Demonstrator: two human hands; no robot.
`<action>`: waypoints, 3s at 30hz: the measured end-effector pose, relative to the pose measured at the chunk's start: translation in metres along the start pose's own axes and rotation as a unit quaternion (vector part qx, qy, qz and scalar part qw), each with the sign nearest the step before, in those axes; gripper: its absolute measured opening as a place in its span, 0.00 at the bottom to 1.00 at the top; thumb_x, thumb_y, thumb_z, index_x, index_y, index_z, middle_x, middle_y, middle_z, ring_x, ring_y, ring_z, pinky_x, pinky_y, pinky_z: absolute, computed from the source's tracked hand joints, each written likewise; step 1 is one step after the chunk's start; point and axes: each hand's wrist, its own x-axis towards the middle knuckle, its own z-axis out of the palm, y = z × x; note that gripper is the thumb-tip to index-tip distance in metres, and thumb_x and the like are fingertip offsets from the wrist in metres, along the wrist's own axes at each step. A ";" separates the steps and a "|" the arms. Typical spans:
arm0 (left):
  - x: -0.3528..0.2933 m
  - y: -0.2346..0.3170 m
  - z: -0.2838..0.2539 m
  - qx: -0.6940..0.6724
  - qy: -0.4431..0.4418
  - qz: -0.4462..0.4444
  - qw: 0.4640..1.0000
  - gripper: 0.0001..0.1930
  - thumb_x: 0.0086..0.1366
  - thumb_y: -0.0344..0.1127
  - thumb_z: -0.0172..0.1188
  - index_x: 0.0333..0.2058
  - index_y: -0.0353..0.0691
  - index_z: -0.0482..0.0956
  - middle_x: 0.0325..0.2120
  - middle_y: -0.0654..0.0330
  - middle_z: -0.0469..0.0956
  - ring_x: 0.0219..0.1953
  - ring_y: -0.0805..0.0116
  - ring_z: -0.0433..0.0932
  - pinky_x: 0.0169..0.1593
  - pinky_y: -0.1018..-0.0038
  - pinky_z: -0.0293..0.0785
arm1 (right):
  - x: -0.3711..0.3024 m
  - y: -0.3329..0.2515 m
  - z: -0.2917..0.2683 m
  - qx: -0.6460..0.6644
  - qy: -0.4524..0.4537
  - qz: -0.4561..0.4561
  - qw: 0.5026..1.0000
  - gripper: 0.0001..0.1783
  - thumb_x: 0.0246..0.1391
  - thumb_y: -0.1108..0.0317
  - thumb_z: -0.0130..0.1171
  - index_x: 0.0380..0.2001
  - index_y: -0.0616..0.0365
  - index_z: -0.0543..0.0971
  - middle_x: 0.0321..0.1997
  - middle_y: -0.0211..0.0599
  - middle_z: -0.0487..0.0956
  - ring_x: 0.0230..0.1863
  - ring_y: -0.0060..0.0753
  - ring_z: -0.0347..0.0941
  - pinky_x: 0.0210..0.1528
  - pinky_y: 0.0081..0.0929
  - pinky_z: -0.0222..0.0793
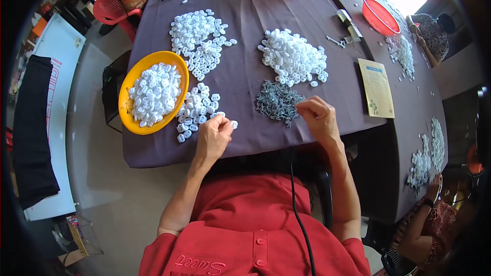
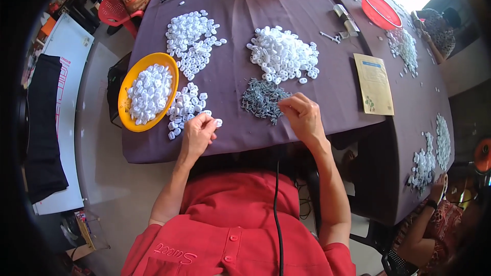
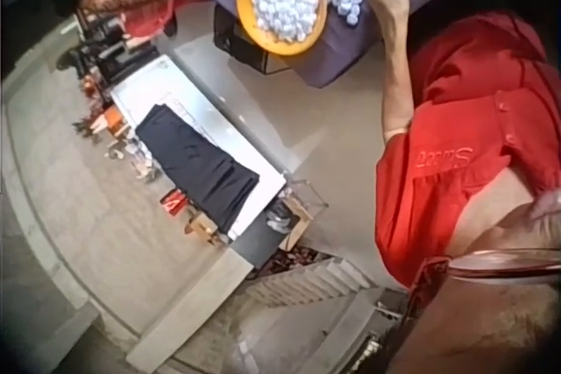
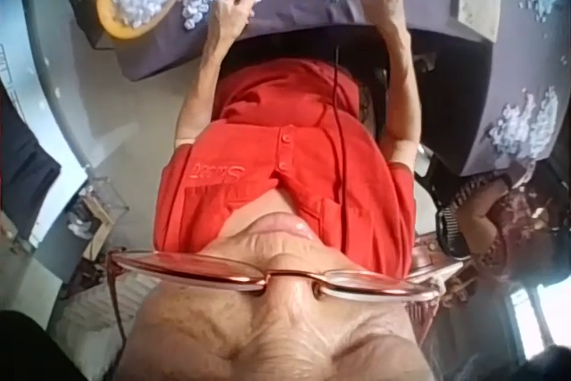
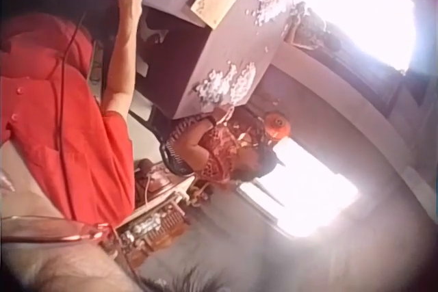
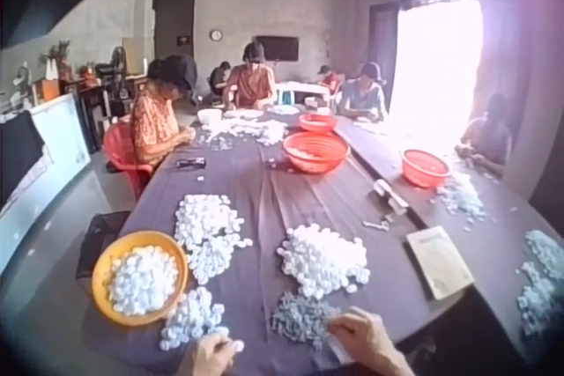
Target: The person assembles plastic cord locks by taking plastic toggle pieces and springs from the table and pressing them together by hand.
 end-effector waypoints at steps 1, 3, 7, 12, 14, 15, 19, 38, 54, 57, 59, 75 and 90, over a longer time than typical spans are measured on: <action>0.001 -0.003 -0.003 0.000 -0.003 -0.002 1.000 0.08 0.59 0.31 0.56 0.23 0.34 0.75 0.15 0.64 0.73 0.16 0.79 0.72 0.19 0.81 0.67 | -0.004 0.004 0.001 0.000 -0.001 0.003 1.000 0.06 0.45 0.81 0.58 0.28 0.61 0.80 0.28 0.38 0.77 0.29 0.32 0.75 0.30 0.25 0.69; 0.003 -0.009 -0.006 0.130 0.062 0.099 0.985 0.09 0.57 0.31 0.57 0.22 0.33 0.73 0.13 0.61 0.72 0.16 0.76 0.71 0.20 0.76 0.66 | -0.016 0.010 0.005 -0.043 -0.056 -0.084 0.994 0.06 0.45 0.80 0.57 0.29 0.60 0.79 0.29 0.39 0.76 0.29 0.37 0.75 0.31 0.28 0.70; 0.010 -0.016 -0.008 0.163 0.109 0.135 0.971 0.10 0.54 0.31 0.59 0.19 0.34 0.71 0.13 0.53 0.74 0.17 0.56 0.75 0.23 0.66 0.69 | -0.023 0.013 0.017 -0.122 -0.048 -0.095 0.987 0.05 0.43 0.78 0.58 0.28 0.60 0.78 0.29 0.38 0.75 0.32 0.41 0.73 0.34 0.32 0.70; 0.012 -0.015 -0.013 0.213 0.121 0.141 0.959 0.11 0.55 0.32 0.60 0.19 0.34 0.71 0.13 0.51 0.73 0.17 0.55 0.74 0.23 0.64 0.67 | -0.021 0.016 0.016 -0.134 -0.049 -0.122 0.982 0.06 0.43 0.75 0.61 0.28 0.60 0.78 0.27 0.38 0.73 0.32 0.41 0.72 0.34 0.33 0.69; 0.010 -0.016 -0.013 0.235 0.121 0.134 0.955 0.12 0.56 0.33 0.60 0.20 0.33 0.71 0.14 0.50 0.74 0.17 0.54 0.74 0.23 0.64 0.67 | -0.022 0.016 0.017 -0.135 -0.046 -0.129 0.981 0.06 0.42 0.74 0.62 0.29 0.59 0.79 0.27 0.38 0.73 0.31 0.41 0.72 0.33 0.34 0.69; 0.008 -0.015 -0.013 0.236 0.125 0.140 0.953 0.12 0.56 0.33 0.60 0.20 0.33 0.71 0.14 0.50 0.74 0.17 0.54 0.74 0.23 0.64 0.67 | -0.023 0.016 0.019 -0.135 -0.040 -0.134 0.981 0.06 0.42 0.74 0.62 0.29 0.59 0.79 0.27 0.38 0.73 0.31 0.41 0.72 0.33 0.34 0.69; 0.003 -0.007 -0.006 0.264 0.147 0.166 0.939 0.12 0.57 0.34 0.61 0.20 0.34 0.71 0.14 0.51 0.73 0.18 0.53 0.74 0.22 0.63 0.66 | -0.025 0.021 0.028 -0.154 -0.006 -0.148 0.977 0.07 0.43 0.74 0.61 0.29 0.59 0.77 0.27 0.37 0.72 0.31 0.40 0.72 0.32 0.33 0.69; 0.020 0.027 0.101 0.163 -0.003 0.302 0.939 0.08 0.51 0.26 0.61 0.32 0.38 0.75 0.29 0.57 0.73 0.30 0.56 0.76 0.31 0.66 0.73 | -0.026 0.027 0.037 -0.188 0.032 -0.094 0.977 0.04 0.47 0.70 0.55 0.28 0.53 0.73 0.29 0.34 0.69 0.33 0.38 0.70 0.31 0.33 0.68; 0.025 0.028 0.105 0.141 0.012 0.301 0.943 0.05 0.53 0.25 0.59 0.31 0.39 0.79 0.26 0.60 0.75 0.27 0.61 0.77 0.31 0.70 0.73 | -0.023 0.027 0.038 -0.116 0.097 -0.109 0.982 0.04 0.47 0.73 0.57 0.28 0.57 0.74 0.26 0.37 0.72 0.26 0.40 0.72 0.28 0.31 0.67; 0.024 0.027 0.106 0.143 0.018 0.309 0.940 0.05 0.53 0.26 0.59 0.31 0.39 0.79 0.26 0.60 0.75 0.27 0.60 0.77 0.31 0.69 0.73 | -0.023 0.026 0.039 -0.125 0.095 -0.107 0.982 0.03 0.48 0.73 0.57 0.28 0.58 0.73 0.26 0.37 0.72 0.26 0.41 0.72 0.27 0.31 0.67; 0.024 0.028 0.106 0.148 0.012 0.296 0.944 0.04 0.54 0.27 0.59 0.30 0.39 0.78 0.26 0.59 0.75 0.28 0.59 0.77 0.30 0.68 0.73 | -0.023 0.025 0.040 -0.108 0.105 -0.099 0.984 0.04 0.48 0.74 0.56 0.28 0.58 0.72 0.26 0.38 0.72 0.27 0.41 0.72 0.27 0.32 0.67; 0.023 0.028 0.114 0.182 0.038 0.290 0.939 0.02 0.54 0.30 0.56 0.26 0.40 0.75 0.26 0.58 0.74 0.26 0.56 0.76 0.27 0.65 0.72 | -0.023 0.022 0.039 -0.115 0.093 -0.075 0.986 0.04 0.47 0.74 0.55 0.28 0.58 0.71 0.26 0.38 0.71 0.28 0.43 0.71 0.29 0.34 0.65; 0.023 0.025 0.112 0.154 0.045 0.282 0.946 0.03 0.57 0.30 0.55 0.30 0.41 0.76 0.26 0.58 0.75 0.27 0.56 0.76 0.28 0.65 0.71 | -0.023 0.024 0.039 -0.080 0.114 -0.076 0.987 0.05 0.46 0.77 0.55 0.27 0.59 0.70 0.28 0.40 0.71 0.28 0.43 0.71 0.30 0.34 0.66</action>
